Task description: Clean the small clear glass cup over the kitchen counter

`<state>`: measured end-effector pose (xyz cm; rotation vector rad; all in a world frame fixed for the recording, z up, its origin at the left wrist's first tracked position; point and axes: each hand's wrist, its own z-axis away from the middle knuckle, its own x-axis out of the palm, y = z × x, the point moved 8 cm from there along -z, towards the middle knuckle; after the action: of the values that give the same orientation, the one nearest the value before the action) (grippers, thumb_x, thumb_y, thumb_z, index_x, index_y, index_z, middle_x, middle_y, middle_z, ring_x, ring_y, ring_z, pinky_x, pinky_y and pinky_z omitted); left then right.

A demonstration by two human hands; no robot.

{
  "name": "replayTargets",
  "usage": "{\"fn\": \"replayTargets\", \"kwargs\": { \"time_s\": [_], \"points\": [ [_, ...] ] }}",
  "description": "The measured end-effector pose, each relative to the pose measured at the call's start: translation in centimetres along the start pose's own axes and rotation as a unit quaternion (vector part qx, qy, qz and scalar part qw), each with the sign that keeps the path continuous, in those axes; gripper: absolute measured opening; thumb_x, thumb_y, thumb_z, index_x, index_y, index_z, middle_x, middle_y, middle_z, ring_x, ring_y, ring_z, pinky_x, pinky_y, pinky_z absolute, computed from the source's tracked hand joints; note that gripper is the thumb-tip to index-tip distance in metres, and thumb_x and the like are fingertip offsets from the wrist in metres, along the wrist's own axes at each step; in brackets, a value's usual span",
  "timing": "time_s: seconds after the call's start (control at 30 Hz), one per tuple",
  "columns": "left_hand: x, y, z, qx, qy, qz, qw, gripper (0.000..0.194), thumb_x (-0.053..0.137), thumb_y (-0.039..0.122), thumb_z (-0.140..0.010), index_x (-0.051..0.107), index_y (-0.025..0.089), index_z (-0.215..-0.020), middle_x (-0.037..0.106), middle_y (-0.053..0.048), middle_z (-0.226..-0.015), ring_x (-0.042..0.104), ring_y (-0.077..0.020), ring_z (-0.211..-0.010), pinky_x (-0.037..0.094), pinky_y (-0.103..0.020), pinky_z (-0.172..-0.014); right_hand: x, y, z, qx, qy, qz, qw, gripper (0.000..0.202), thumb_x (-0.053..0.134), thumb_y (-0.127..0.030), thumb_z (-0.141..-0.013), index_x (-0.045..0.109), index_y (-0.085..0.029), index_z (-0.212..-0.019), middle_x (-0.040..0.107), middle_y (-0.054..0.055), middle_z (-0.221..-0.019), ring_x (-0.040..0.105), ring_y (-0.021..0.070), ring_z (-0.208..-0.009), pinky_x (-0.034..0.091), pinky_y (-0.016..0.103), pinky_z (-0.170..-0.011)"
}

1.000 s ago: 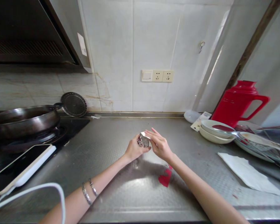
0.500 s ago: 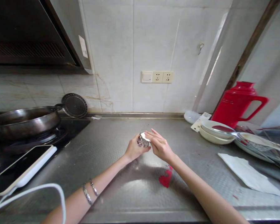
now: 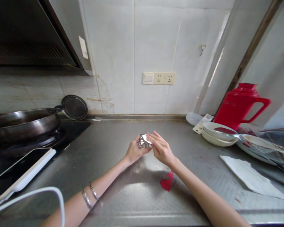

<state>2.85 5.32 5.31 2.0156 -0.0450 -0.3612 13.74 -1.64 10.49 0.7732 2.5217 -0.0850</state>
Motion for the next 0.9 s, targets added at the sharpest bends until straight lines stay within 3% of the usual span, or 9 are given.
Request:
{"fn": "replayTargets", "kwargs": {
  "time_s": [0.17, 0.4, 0.67, 0.9],
  "points": [
    [-0.4, 0.4, -0.2, 0.011, 0.011, -0.005, 1.000, 0.041, 0.075, 0.029, -0.063, 0.056, 0.015, -0.096, 0.065, -0.002, -0.084, 0.058, -0.0141, -0.073, 0.045, -0.023, -0.065, 0.2, -1.9, -0.2, -0.054, -0.029, -0.008, 0.998, 0.044, 0.038, 0.001, -0.086, 0.048, -0.015, -0.126, 0.065, 0.015, -0.117, 0.053, 0.0228, -0.123, 0.045, 0.051, -0.104],
    [-0.4, 0.6, -0.1, -0.005, 0.015, 0.007, 1.000, 0.045, 0.075, 0.037, -0.065, 0.057, 0.014, -0.100, 0.065, -0.002, -0.083, 0.058, -0.0137, -0.072, 0.044, -0.023, -0.066, -0.5, 0.1, -0.2, -0.004, 0.003, 0.013, 1.000, 0.041, 0.040, 0.000, -0.087, 0.051, -0.016, -0.124, 0.067, 0.015, -0.113, 0.059, 0.0225, -0.115, 0.045, 0.052, -0.104],
    [-0.7, 0.1, -0.2, 0.016, 0.033, -0.020, 0.999, 0.029, 0.071, 0.028, -0.065, 0.053, 0.016, -0.085, 0.063, -0.001, -0.075, 0.055, -0.0129, -0.066, 0.042, -0.022, -0.059, 1.5, -3.0, 0.0, -0.079, -0.067, 0.000, 0.995, 0.048, 0.037, 0.001, -0.084, 0.046, -0.012, -0.129, 0.067, 0.015, -0.115, 0.051, 0.0229, -0.125, 0.044, 0.049, -0.106],
    [-0.2, 0.5, 0.2, -0.022, 0.053, -0.095, 0.994, 0.034, 0.073, 0.031, -0.063, 0.056, 0.016, -0.088, 0.065, -0.001, -0.078, 0.057, -0.0132, -0.068, 0.042, -0.021, -0.059, 0.3, -0.8, -0.4, -0.054, -0.052, 0.053, 0.996, 0.044, 0.035, 0.003, -0.081, 0.052, -0.011, -0.119, 0.070, 0.015, -0.107, 0.055, 0.0241, -0.120, 0.043, 0.051, -0.105]
  ]
}}
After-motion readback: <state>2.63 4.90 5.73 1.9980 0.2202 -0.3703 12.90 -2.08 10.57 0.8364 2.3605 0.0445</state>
